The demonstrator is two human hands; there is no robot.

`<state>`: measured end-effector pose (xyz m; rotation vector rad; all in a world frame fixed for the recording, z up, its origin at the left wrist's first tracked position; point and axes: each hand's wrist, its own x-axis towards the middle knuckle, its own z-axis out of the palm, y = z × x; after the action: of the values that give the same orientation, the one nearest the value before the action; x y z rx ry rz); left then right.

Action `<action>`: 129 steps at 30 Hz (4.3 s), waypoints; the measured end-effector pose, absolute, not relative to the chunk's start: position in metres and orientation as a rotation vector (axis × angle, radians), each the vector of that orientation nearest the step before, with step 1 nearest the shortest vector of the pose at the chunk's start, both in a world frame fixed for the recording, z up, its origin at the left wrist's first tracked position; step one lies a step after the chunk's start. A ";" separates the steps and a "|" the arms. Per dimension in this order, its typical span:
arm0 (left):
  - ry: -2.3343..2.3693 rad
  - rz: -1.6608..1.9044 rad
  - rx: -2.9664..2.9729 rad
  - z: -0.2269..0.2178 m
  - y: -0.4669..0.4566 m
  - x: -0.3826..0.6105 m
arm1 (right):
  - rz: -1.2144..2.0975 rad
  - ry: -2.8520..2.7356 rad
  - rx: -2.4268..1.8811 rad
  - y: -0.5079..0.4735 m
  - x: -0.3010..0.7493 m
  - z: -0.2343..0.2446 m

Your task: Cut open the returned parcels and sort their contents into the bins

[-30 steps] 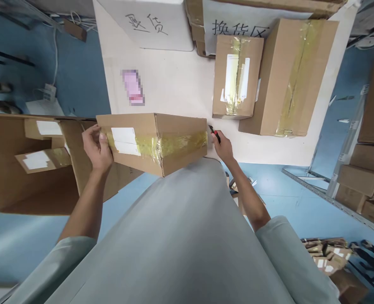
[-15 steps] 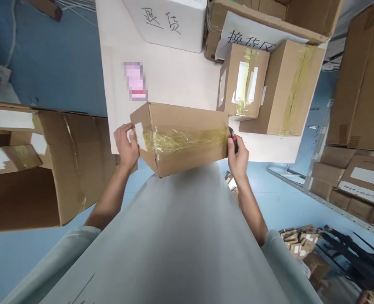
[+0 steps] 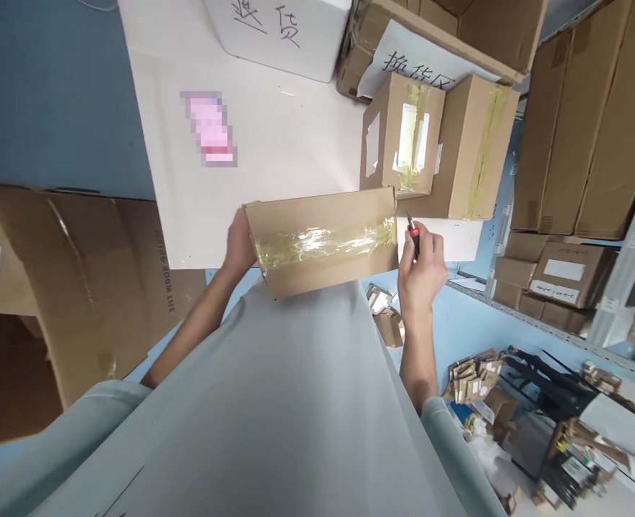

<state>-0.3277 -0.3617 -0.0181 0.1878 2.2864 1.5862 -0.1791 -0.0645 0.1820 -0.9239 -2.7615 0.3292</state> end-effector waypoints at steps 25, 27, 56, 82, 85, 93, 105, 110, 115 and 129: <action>1.772 1.527 0.590 0.108 -0.374 -0.412 | 1.072 -3.324 -0.773 -0.247 -0.242 0.216; 1.756 1.577 0.568 0.105 -0.373 -0.410 | 1.022 -3.388 -0.786 -0.252 -0.244 0.222; 1.964 1.671 0.525 0.095 -0.372 -0.384 | 0.346 -3.992 -0.837 -0.295 -0.254 0.260; 2.348 1.575 0.226 0.094 -0.383 -0.335 | 1.126 -2.401 -1.389 -0.117 -0.174 0.125; 2.457 1.539 0.130 0.100 -0.402 -0.349 | 1.316 -2.473 -1.244 -0.130 -0.188 0.122; 2.630 1.378 0.632 0.160 -0.335 -0.340 | 1.406 -2.634 -1.060 -0.109 -0.199 0.136; 2.547 1.090 1.095 0.133 -0.263 -0.333 | 1.487 -2.732 -0.774 -0.091 -0.202 0.170; 2.545 1.119 1.081 0.127 -0.260 -0.332 | 1.306 -2.965 -0.729 -0.100 -0.216 0.184; 2.528 1.169 1.073 0.124 -0.260 -0.331 | 1.058 -3.217 -0.841 -0.107 -0.233 0.198; 2.444 1.273 1.032 0.114 -0.262 -0.329 | 0.458 -3.641 -1.176 -0.146 -0.272 0.237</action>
<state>-0.3291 -0.2621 0.1135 1.0321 2.4439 1.2726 -0.2722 -0.1458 0.2368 -1.1756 -3.6409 0.4580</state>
